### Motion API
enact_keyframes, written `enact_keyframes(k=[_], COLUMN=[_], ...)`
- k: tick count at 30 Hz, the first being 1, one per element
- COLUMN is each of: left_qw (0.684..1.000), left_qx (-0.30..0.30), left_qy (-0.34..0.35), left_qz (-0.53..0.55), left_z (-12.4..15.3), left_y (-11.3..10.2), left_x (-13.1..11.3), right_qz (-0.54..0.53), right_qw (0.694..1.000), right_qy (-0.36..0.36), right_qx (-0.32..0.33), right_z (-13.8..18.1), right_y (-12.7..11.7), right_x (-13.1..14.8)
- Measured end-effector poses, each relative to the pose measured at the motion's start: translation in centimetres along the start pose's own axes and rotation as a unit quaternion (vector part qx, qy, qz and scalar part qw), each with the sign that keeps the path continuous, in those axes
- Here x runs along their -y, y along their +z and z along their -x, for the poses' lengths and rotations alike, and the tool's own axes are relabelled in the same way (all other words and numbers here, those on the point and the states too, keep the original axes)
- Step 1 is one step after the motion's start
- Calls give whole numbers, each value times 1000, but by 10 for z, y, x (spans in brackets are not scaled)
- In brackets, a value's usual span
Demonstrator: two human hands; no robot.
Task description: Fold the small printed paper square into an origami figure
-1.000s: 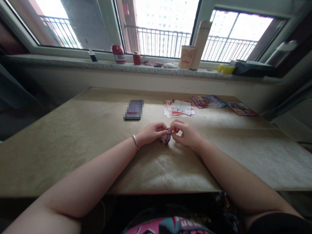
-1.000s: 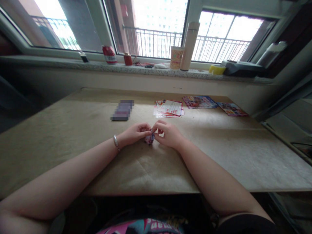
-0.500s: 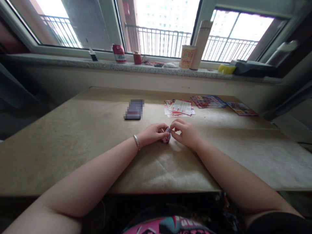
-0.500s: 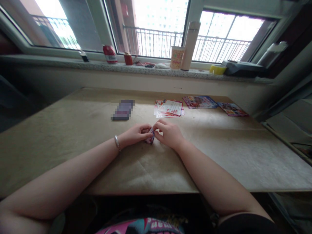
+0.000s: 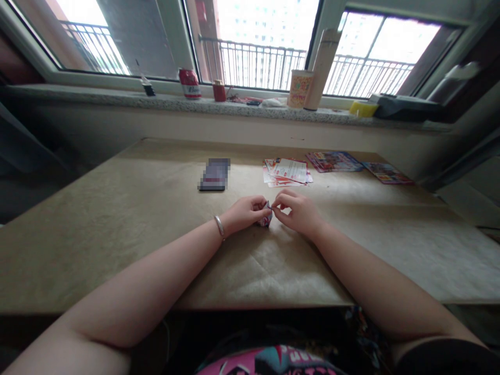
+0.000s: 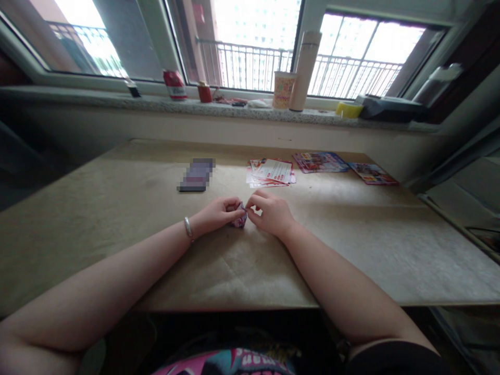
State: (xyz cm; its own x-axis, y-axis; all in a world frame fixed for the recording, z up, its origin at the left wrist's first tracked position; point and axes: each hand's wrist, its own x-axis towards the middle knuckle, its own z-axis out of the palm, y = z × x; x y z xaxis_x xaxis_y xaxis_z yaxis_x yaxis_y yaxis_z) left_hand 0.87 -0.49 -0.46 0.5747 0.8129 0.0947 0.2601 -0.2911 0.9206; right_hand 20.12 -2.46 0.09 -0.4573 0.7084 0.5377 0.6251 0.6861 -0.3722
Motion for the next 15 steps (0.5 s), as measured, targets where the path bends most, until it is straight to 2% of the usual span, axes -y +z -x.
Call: enact_keyframes(k=[15], left_qw=[1000], left_qx=[0], left_qy=[10], left_qz=[-13], left_z=[0], left_y=[0], left_x=[-1], right_qz=[-9], right_qw=[1000], right_qy=[19], right_qx=[13], right_z=[0], right_y=[-1], right_x=[-1])
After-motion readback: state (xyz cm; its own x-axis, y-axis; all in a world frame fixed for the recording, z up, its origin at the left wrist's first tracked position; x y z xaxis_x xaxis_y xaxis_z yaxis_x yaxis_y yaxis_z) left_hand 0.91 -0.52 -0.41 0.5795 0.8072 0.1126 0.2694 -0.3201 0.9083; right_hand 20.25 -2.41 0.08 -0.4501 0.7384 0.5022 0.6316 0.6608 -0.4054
